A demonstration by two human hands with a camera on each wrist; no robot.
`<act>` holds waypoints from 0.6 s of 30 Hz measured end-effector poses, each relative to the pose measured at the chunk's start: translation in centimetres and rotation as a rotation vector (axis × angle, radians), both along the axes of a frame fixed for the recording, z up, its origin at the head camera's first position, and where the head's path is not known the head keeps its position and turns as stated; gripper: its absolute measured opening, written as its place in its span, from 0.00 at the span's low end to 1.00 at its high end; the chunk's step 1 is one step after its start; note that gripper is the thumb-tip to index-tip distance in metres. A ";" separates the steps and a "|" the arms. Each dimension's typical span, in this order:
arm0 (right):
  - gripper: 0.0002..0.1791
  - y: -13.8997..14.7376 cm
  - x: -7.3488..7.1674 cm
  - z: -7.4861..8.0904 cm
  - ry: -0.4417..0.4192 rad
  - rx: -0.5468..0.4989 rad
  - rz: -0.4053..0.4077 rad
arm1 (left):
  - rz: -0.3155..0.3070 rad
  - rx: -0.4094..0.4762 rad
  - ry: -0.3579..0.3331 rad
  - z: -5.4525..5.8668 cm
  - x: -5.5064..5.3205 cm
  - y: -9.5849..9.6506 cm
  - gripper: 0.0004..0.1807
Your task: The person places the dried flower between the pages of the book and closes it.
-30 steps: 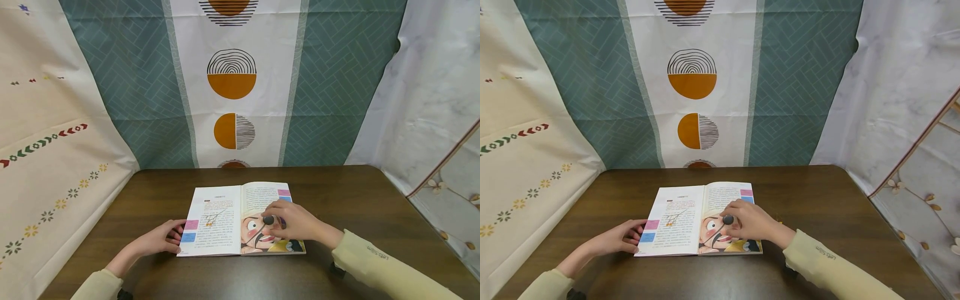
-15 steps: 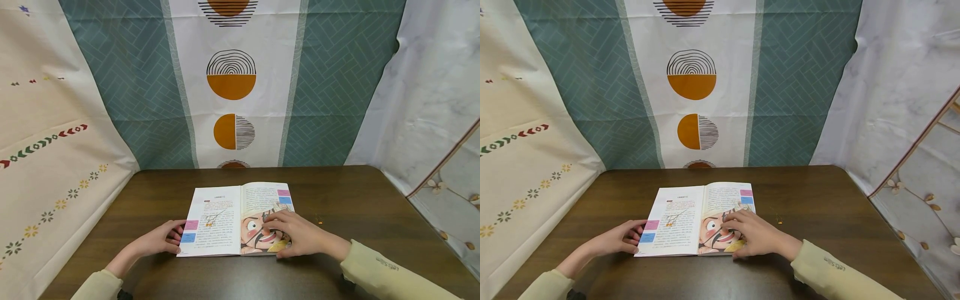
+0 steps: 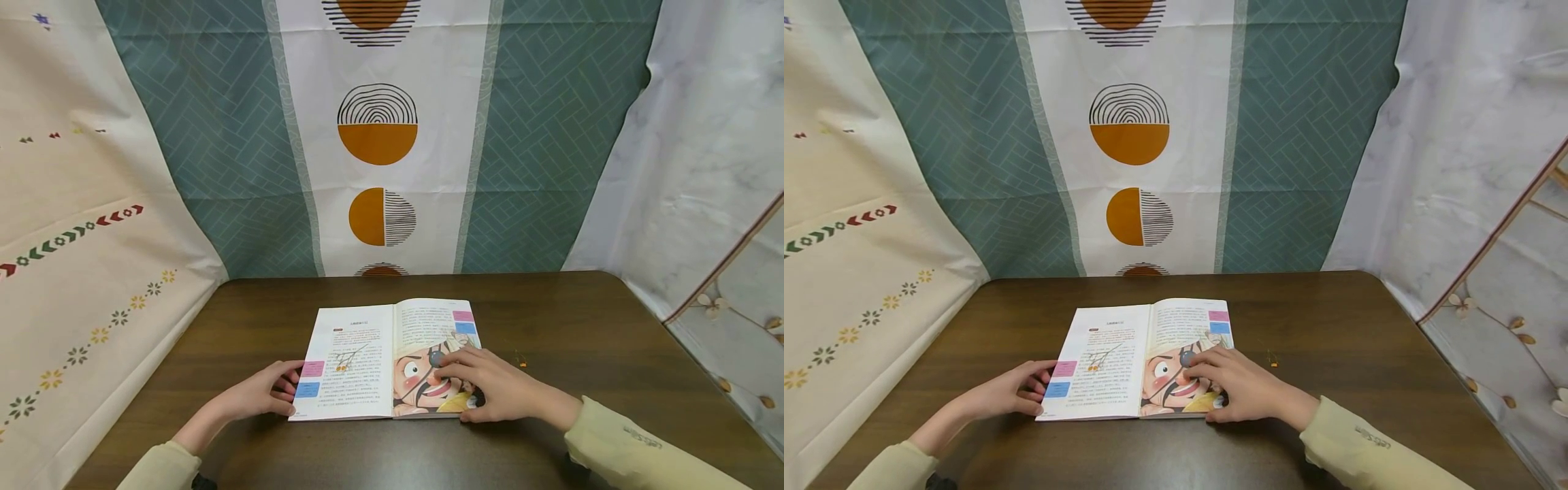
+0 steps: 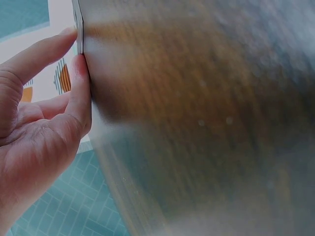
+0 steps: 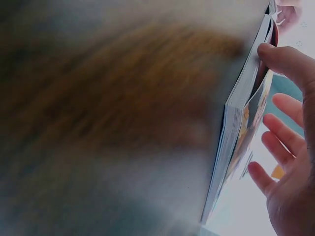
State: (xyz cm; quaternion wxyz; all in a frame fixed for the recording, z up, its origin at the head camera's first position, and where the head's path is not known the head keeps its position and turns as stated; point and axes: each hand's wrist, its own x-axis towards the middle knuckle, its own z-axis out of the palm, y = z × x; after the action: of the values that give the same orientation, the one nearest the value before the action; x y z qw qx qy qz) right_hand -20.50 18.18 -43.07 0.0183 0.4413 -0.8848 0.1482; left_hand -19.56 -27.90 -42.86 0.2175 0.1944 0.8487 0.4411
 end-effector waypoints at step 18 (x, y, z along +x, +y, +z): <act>0.23 3.0 0.4 0.6 0.305 -0.215 0.111 | 0.004 -0.013 0.018 0.0 0.0 0.1 0.46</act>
State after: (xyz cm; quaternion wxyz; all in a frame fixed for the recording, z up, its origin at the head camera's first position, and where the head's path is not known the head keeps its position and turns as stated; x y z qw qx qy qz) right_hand -20.13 21.22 -42.43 0.1910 0.5024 -0.8252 0.1739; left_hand -19.52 -27.82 -42.82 0.2101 0.1953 0.8540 0.4340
